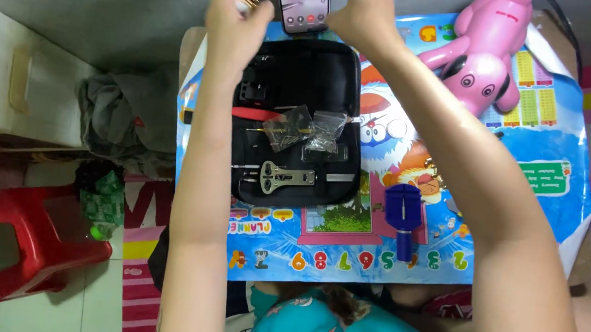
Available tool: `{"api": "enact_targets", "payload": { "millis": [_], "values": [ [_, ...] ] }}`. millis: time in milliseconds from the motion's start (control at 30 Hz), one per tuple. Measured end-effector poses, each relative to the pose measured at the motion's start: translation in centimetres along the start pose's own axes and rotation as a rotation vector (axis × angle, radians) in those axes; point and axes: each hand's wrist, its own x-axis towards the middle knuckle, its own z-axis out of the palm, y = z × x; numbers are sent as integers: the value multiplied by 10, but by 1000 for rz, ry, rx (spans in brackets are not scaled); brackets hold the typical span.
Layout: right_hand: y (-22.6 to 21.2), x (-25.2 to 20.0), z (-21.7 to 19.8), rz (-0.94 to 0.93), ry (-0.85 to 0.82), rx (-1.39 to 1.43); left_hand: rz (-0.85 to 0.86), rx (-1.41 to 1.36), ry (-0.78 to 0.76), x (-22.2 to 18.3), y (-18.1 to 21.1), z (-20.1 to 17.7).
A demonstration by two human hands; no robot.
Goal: Repairing a watch by using specialized tools to manipulate internal components on a low table.
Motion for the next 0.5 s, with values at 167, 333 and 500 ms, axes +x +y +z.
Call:
{"api": "enact_targets", "payload": {
  "millis": [167,333,500],
  "values": [
    [21,7,21,-234,-263,60,-133,125,-308,4,-25,25],
    [-2,-2,28,-230,-356,-70,-89,130,-366,10,-4,9],
    [1,-6,52,-224,-314,-236,12,177,-347,13,1,0]
  ]
}}
